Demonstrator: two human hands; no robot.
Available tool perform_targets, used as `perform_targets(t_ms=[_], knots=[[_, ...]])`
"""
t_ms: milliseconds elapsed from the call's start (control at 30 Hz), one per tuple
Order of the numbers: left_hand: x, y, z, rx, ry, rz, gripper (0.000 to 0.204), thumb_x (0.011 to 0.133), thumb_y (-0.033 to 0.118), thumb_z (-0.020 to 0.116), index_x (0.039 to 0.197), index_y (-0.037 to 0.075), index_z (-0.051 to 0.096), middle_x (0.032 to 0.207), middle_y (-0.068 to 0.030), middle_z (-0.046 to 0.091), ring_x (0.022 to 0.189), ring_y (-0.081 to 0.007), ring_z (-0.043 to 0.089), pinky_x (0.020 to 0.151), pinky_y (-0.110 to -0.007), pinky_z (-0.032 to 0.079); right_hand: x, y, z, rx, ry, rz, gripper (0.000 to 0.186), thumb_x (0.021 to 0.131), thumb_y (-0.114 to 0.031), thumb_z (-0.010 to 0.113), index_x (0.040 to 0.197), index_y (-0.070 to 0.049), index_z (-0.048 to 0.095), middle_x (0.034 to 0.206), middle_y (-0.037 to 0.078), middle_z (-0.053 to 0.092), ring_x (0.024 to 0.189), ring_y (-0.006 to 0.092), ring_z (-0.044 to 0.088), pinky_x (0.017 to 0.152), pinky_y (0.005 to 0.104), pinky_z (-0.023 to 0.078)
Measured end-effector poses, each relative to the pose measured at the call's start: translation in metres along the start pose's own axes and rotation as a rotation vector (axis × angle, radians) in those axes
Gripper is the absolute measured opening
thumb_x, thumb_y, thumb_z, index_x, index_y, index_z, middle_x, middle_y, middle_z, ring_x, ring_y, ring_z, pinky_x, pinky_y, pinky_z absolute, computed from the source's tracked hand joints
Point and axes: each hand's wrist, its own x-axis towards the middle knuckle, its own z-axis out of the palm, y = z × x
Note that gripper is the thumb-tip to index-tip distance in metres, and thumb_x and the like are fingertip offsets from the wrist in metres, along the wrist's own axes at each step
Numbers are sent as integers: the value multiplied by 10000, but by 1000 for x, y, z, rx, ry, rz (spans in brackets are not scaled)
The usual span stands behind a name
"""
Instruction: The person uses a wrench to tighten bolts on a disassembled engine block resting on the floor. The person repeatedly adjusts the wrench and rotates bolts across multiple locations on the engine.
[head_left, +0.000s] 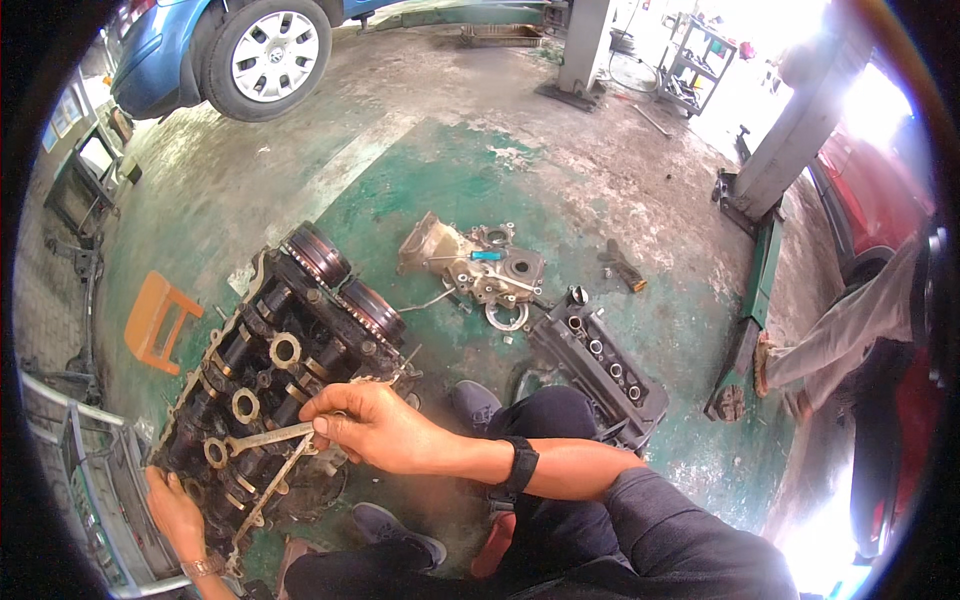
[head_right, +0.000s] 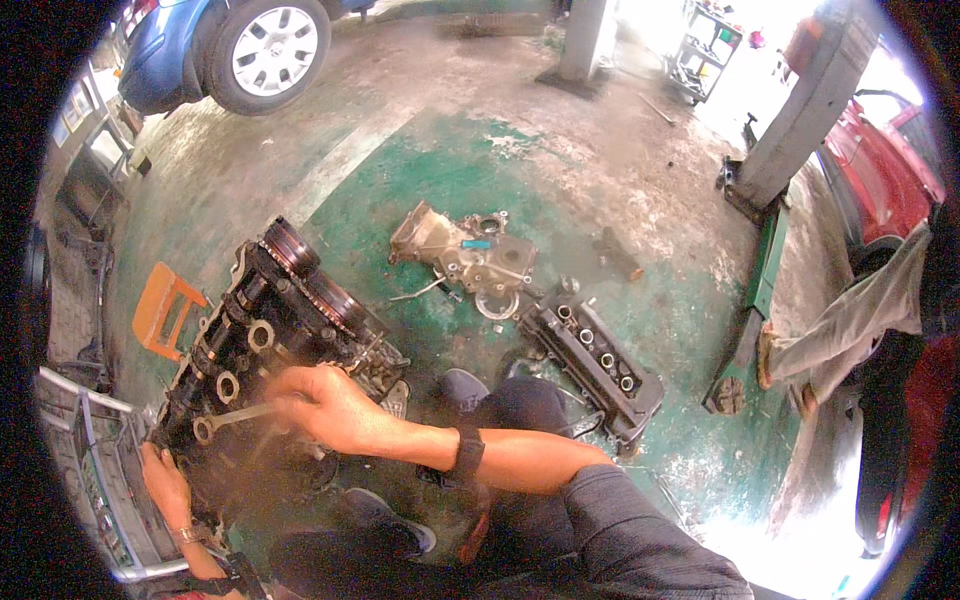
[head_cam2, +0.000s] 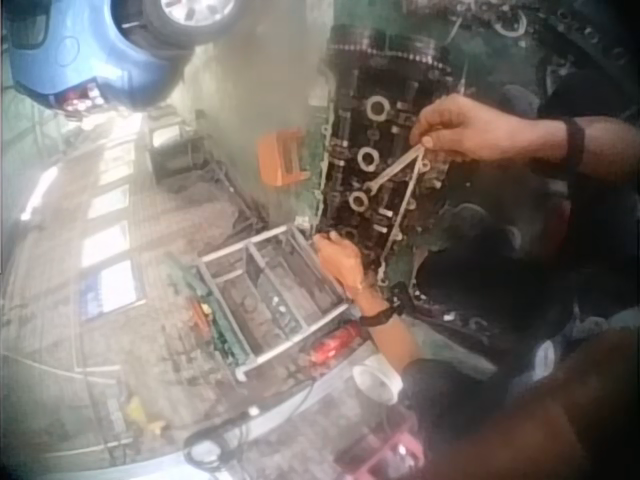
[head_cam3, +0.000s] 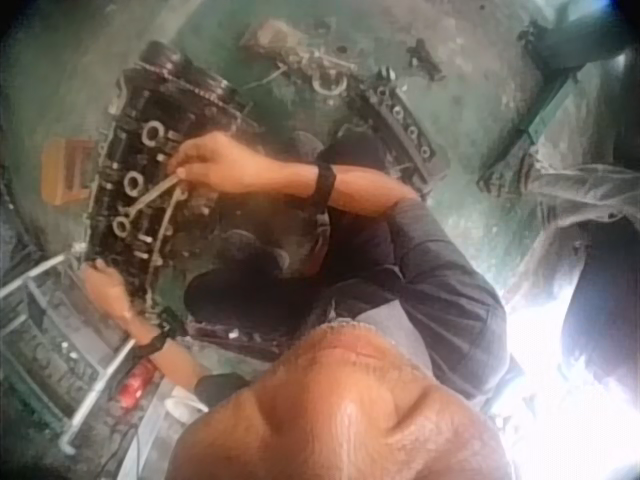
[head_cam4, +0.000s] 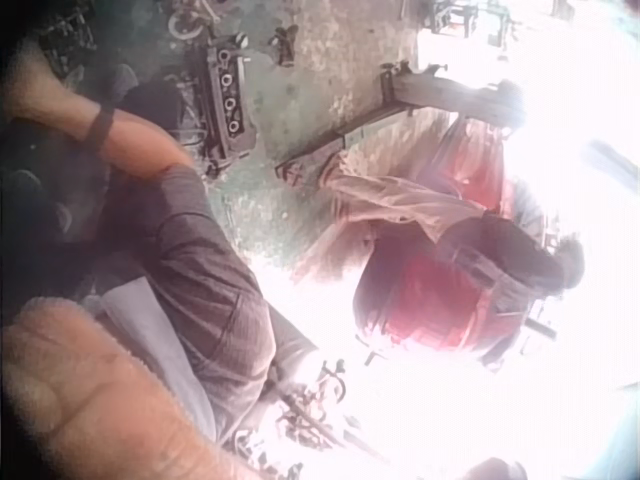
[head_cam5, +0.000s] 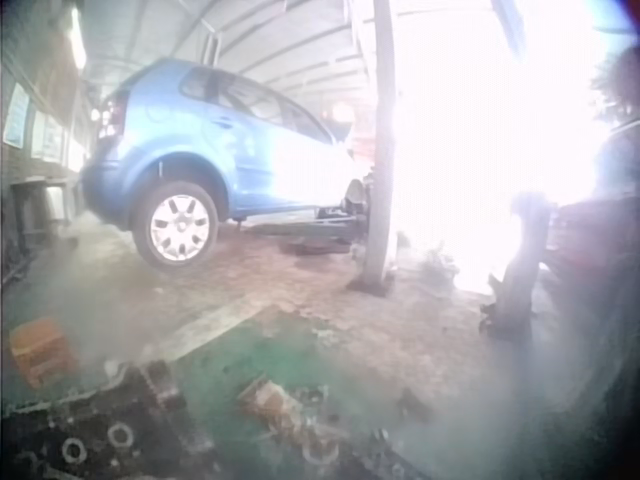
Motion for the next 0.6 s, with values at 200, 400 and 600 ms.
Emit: perform_targets(t_ms=[200,400,600], knots=[[-1,1,2,14,56,41,269,949,128,521,1151,-46,483,955,-292,619,894,-478,567,742,-524,417,0,-3,0,10,-4,14,206,963,-131,546,1087,16,619,798,28,634,591,70,531,533,229,455],[0,9,-6,40,-34,-16,235,954,130,514,1110,-44,494,828,-292,613,809,-481,574,673,-538,405,0,-5,1,5,2,23,207,962,-124,542,1100,10,617,826,34,657,611,67,549,541,225,473],[-3,10,-2,55,28,10,248,964,149,497,1114,-48,497,801,-298,599,785,-487,561,666,-541,398,0,-4,1,5,21,-9,214,961,-121,534,1111,8,615,843,36,668,617,67,557,544,220,480]])
